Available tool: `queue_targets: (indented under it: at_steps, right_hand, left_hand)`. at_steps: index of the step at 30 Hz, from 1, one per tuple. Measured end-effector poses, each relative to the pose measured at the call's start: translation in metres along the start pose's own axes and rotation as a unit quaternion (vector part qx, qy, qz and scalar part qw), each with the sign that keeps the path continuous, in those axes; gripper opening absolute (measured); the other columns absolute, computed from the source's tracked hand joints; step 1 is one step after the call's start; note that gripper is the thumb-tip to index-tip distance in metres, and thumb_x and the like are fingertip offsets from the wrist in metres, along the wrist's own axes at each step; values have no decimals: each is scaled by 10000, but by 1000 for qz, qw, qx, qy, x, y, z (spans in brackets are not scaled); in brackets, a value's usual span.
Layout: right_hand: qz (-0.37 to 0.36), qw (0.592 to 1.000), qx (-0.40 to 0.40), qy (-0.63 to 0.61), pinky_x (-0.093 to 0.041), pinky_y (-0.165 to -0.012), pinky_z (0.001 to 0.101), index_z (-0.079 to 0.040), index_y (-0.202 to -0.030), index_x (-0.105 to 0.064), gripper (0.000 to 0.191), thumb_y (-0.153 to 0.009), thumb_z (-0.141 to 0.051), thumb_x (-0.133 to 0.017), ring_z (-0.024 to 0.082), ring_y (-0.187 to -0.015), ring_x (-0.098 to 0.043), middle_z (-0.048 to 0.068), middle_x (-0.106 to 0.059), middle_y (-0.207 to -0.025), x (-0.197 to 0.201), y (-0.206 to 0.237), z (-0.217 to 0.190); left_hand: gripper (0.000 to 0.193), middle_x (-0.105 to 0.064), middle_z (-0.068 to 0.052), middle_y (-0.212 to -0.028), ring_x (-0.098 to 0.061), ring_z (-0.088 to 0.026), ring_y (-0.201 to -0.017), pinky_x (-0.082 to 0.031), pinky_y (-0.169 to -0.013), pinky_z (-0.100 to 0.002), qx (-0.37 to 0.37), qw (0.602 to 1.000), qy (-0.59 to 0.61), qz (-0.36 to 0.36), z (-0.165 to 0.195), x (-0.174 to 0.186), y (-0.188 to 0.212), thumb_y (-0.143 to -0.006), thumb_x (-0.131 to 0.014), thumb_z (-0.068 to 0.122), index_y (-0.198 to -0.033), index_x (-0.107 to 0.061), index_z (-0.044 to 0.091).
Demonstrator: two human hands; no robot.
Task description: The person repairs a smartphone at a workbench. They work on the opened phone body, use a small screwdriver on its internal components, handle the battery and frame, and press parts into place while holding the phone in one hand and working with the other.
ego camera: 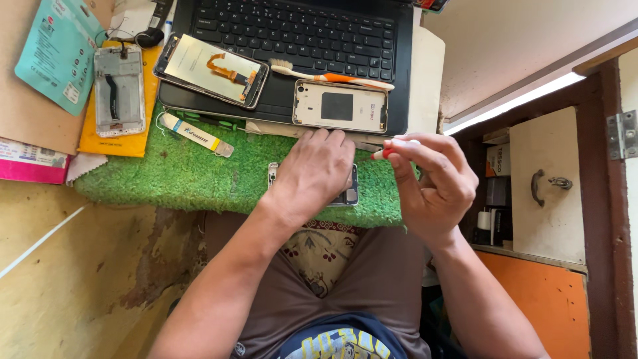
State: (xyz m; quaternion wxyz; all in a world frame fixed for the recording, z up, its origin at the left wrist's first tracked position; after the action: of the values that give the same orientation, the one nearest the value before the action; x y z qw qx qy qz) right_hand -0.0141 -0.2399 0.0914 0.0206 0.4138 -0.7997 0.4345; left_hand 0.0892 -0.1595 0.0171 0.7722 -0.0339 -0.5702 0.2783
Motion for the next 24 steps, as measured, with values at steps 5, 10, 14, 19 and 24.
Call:
queue_targets:
  at_steps: [5, 10, 14, 19, 24]
  right_hand:
    - [9, 1000, -13, 1, -640, -749, 241, 22, -1194, -695, 136, -1060, 12, -713, 183, -932, -749, 148, -674, -1162, 8, -4, 2]
    - [14, 1000, -18, 4, -643, -760, 241, 23, -1204, -692, 134, -1072, 17, -712, 184, -932, -753, 148, -667, -1173, 12, -5, 4]
    - [16, 999, -25, -21, -654, -799, 256, 26, -1221, -687, 140, -1082, 25, -701, 183, -958, -749, 146, -655, -1159, 14, -4, 7]
    - [25, 999, -22, -9, -655, -809, 260, 30, -1210, -684, 134, -1078, 42, -701, 183, -966, -743, 148, -655, -1178, 19, 0, 8]
    - [31, 999, -34, -3, -650, -793, 256, 36, -1202, -684, 140, -1064, 55, -700, 181, -950, -741, 156, -658, -1197, 27, 4, 11]
  left_hand:
    - [53, -642, -127, -916, -650, -303, -920, -524, -862, -441, -4, 1000, 1, -19, -2, -4, -2, -828, -615, 76, -864, -633, 40]
    - [78, -634, -131, -931, -655, -303, -948, -530, -869, -429, -21, 999, 26, -5, -1, 5, 0, -834, -637, 82, -892, -631, 30]
    - [85, -630, -123, -918, -635, -277, -912, -537, -862, -408, -42, 999, 34, 8, 2, 12, -3, -837, -674, 71, -898, -641, 23]
    - [79, -625, -82, -921, -599, -228, -914, -522, -911, -412, -55, 991, 27, 122, -15, 46, -9, -969, -706, 76, -921, -647, 53]
    - [80, -637, -98, -969, -595, -281, -936, -478, -890, -439, 23, 986, 14, 166, -46, 70, -9, -959, -722, 91, -958, -660, 42]
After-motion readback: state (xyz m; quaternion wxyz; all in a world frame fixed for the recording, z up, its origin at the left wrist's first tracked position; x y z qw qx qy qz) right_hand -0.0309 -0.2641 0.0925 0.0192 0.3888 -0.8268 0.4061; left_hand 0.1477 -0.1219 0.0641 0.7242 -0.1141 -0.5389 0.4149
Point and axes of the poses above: each hand's wrist, its own y-axis away from the middle knuckle, its own x-axis out of the back of the hand, z = x × y, the point moved 10 cm from there along -y, towards the middle knuckle
